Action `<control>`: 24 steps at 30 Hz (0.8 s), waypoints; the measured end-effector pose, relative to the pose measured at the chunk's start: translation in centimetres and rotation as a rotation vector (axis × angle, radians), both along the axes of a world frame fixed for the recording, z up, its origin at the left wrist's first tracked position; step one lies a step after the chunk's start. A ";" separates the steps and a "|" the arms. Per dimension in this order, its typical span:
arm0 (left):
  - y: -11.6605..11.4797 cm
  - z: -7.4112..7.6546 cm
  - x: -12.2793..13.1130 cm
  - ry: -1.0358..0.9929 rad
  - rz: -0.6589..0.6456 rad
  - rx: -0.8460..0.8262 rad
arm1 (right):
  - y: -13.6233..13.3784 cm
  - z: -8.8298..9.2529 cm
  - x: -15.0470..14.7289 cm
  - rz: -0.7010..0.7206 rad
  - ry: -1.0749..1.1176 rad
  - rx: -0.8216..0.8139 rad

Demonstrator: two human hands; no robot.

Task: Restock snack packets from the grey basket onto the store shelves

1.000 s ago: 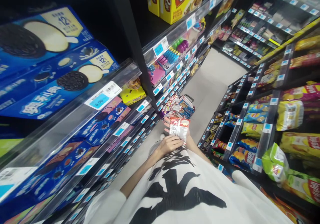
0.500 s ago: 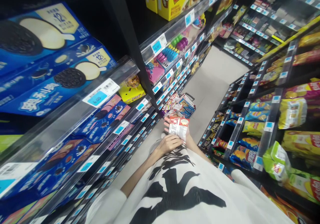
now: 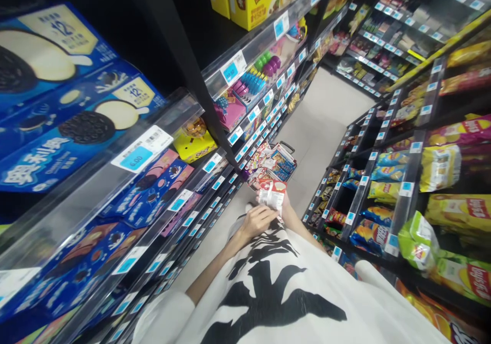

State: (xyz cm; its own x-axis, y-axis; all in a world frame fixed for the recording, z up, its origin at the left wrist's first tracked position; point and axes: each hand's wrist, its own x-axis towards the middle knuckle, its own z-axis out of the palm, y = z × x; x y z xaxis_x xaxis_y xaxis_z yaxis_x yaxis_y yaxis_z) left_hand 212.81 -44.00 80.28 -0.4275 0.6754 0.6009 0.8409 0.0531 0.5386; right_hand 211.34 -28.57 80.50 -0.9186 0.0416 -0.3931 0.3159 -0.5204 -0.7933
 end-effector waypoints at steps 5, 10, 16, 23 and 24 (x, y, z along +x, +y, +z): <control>0.3 -1.6 -0.4 -0.497 0.494 0.129 | 0.8 -1.2 -0.5 -0.419 -0.126 -0.152; 0.7 -4.6 -1.4 -0.931 0.557 0.033 | 2.1 -2.1 0.3 -0.611 -0.165 -0.093; 1.8 -5.2 -2.1 -0.669 0.516 -0.094 | 5.2 -2.4 0.4 -0.163 -0.028 0.519; 5.3 -3.7 -5.5 -0.654 0.270 -0.452 | 8.1 -2.2 -1.7 0.432 0.321 0.786; 6.2 -4.1 -6.0 -0.716 0.265 -0.508 | 8.3 -2.3 -1.9 0.428 0.344 0.780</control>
State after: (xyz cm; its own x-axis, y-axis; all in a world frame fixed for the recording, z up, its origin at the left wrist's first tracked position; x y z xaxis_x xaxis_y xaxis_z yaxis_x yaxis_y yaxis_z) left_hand 206.84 -37.82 76.21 -0.7620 0.6127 -0.2096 0.2419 0.5695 0.7856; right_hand 209.42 -20.26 78.24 -0.9767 -0.1884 -0.1024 0.0419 0.3005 -0.9529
